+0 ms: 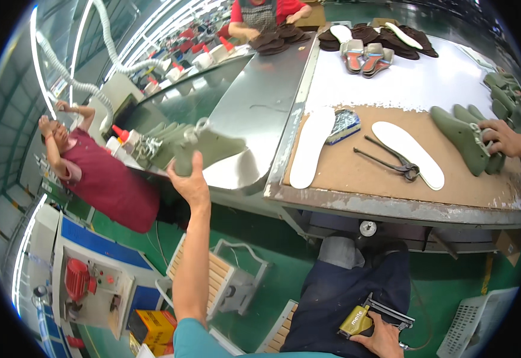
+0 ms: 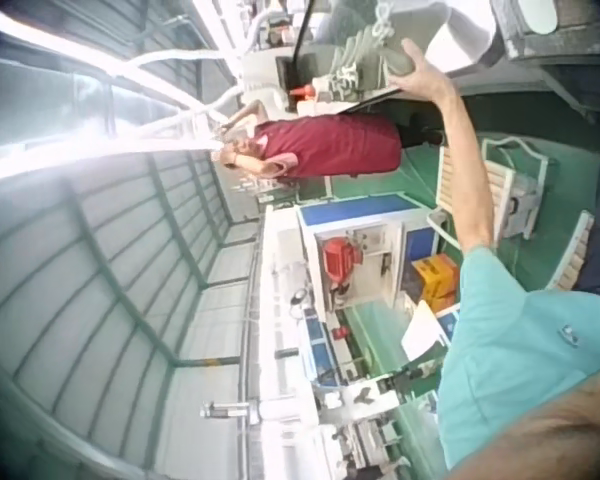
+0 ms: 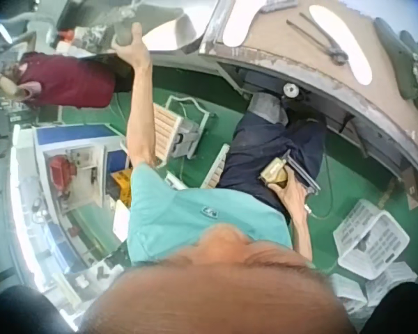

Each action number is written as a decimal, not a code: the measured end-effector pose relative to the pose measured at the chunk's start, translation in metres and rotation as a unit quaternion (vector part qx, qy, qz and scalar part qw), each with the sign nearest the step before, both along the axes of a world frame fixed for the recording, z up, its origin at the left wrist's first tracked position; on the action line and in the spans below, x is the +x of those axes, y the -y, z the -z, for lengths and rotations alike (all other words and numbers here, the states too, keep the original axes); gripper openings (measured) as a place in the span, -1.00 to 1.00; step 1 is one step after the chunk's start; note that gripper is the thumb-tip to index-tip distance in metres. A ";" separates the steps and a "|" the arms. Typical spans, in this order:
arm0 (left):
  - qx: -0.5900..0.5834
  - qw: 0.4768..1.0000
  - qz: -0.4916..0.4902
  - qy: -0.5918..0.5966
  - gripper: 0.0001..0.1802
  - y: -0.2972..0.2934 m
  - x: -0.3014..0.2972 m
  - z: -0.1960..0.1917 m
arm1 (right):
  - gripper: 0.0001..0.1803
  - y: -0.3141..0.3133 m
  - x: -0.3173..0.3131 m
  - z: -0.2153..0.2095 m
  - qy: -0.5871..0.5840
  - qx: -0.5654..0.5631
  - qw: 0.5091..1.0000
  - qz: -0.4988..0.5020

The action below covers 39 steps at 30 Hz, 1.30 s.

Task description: The person staples white insoles to green shoe uppers using a pneumatic staple gun. They then thread white shoelaces through the eyelets of the assembled shoes and tie them into bows. The finished shoes are placed on the table.

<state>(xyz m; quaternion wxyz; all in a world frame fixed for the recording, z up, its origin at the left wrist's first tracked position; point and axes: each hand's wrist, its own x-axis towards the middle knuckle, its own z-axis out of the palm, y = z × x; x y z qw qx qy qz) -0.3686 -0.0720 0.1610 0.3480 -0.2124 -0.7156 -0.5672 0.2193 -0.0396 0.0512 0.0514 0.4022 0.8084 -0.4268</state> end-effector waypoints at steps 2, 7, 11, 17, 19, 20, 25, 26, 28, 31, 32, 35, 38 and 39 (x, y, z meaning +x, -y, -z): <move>-0.199 0.971 -0.071 0.111 -0.30 0.044 -0.073 0.049 | -0.25 0.001 -0.003 -0.001 -0.016 -0.042 0.999 0.010; -0.271 0.940 -0.121 0.170 -0.44 0.015 -0.114 0.079 | -0.33 -0.002 -0.002 -0.001 -0.036 -0.061 0.996 0.051; -0.320 0.909 -0.206 0.171 -0.27 -0.025 -0.136 0.085 | -0.45 -0.024 -0.010 -0.015 -0.089 0.011 0.993 0.078; -0.269 0.930 -0.133 0.213 -0.06 -0.006 -0.196 0.077 | -0.69 -0.162 -0.060 -0.083 -0.253 0.316 0.907 0.118; -0.292 0.917 -0.185 0.196 -0.07 0.002 -0.210 0.082 | -0.66 -0.209 -0.084 -0.095 -0.259 0.383 0.877 0.132; -0.303 0.908 -0.189 0.220 -0.05 -0.008 -0.201 0.078 | -0.65 -0.230 -0.094 -0.095 -0.252 0.414 0.861 0.155; -0.328 0.873 -0.279 0.230 -0.12 0.046 -0.240 0.070 | -0.54 -0.301 -0.107 -0.061 -0.161 0.425 0.883 0.117; -0.323 0.864 -0.281 0.266 -0.10 0.006 -0.186 0.062 | -0.53 -0.305 -0.103 -0.066 -0.145 0.422 0.887 0.118; -0.327 0.912 -0.226 0.101 -0.13 0.011 -0.151 0.054 | -0.51 -0.304 -0.110 -0.071 -0.150 0.385 0.905 0.103; -0.245 0.964 0.054 -0.084 -0.22 -0.024 -0.071 0.052 | -0.52 -0.306 -0.113 -0.071 -0.195 0.393 0.889 0.130; -0.229 0.962 0.128 -0.070 -0.25 -0.048 -0.021 0.042 | -0.54 -0.306 -0.115 -0.072 -0.201 0.429 0.872 0.123; -0.241 0.931 0.272 -0.022 -0.28 -0.096 0.086 0.025 | -0.57 -0.304 -0.116 -0.074 -0.217 0.480 0.843 0.112; -0.146 0.873 0.459 0.074 -0.27 -0.149 0.176 0.009 | -0.57 -0.308 -0.106 -0.081 -0.227 0.441 0.858 0.133; -0.157 0.844 0.506 0.087 -0.26 -0.170 0.205 0.003 | -0.57 -0.308 -0.099 -0.081 -0.237 0.441 0.852 0.151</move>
